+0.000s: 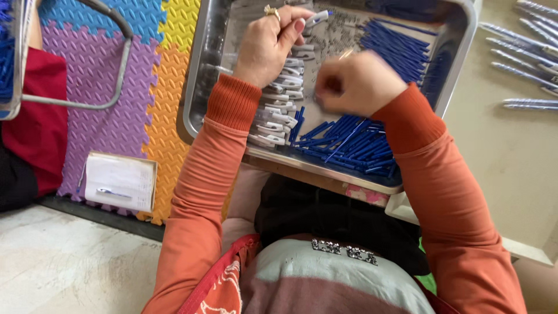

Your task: The person inserts ink cartridges into pen barrels and then attaches the pen caps by hand using a metal tray to hold the parts.

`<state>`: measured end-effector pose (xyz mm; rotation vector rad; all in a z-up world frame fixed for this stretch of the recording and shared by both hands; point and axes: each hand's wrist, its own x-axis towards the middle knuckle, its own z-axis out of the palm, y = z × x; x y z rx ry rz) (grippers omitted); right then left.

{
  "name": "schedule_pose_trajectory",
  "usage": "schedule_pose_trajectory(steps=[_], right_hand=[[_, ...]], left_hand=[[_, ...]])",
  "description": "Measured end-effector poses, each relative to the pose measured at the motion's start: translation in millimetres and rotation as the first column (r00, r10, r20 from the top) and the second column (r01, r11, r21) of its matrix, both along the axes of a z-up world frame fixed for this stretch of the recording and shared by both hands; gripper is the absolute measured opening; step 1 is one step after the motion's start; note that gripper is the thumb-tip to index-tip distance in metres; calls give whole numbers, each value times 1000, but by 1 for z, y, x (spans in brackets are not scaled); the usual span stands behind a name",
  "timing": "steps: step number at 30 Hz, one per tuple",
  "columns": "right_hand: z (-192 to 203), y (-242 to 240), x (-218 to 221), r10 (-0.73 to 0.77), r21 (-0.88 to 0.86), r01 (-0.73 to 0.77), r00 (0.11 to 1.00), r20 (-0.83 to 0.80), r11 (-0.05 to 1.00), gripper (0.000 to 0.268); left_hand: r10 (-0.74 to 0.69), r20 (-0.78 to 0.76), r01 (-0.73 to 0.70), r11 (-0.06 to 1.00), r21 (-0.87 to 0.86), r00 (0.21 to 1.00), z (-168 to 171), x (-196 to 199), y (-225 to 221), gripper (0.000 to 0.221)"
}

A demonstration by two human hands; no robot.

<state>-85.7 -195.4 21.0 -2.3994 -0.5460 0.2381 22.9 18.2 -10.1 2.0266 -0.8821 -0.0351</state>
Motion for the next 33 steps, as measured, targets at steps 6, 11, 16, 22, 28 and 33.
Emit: schedule_pose_trajectory(steps=[6, 11, 16, 22, 28, 33], right_hand=[[-16, -36, 9, -508, 387, 347, 718, 476, 854, 17], [-22, -35, 10, -509, 355, 382, 757, 409, 854, 16], [-25, -37, 10, -506, 346, 381, 748, 430, 857, 14], [-20, -30, 10, -491, 366, 358, 778, 391, 859, 17], [-16, -19, 8, -482, 405, 337, 808, 339, 850, 19], [-4, -9, 6, -444, 742, 269, 895, 42, 614, 30]], left_hand=[[-98, -29, 97, 995, -12, 995, 10, -6, -1, 27], [-111, -63, 108, 993, -44, 992, 16, -11, -1, 26], [-148, -83, 142, 987, -68, 986, 18, -12, -2, 31], [-145, -96, 138, 988, -74, 985, 16, -11, -2, 26], [-169, -117, 159, 983, -88, 979, 16, -13, -4, 22], [-172, -177, 153, 981, -117, 969, 21, -16, -5, 23]])
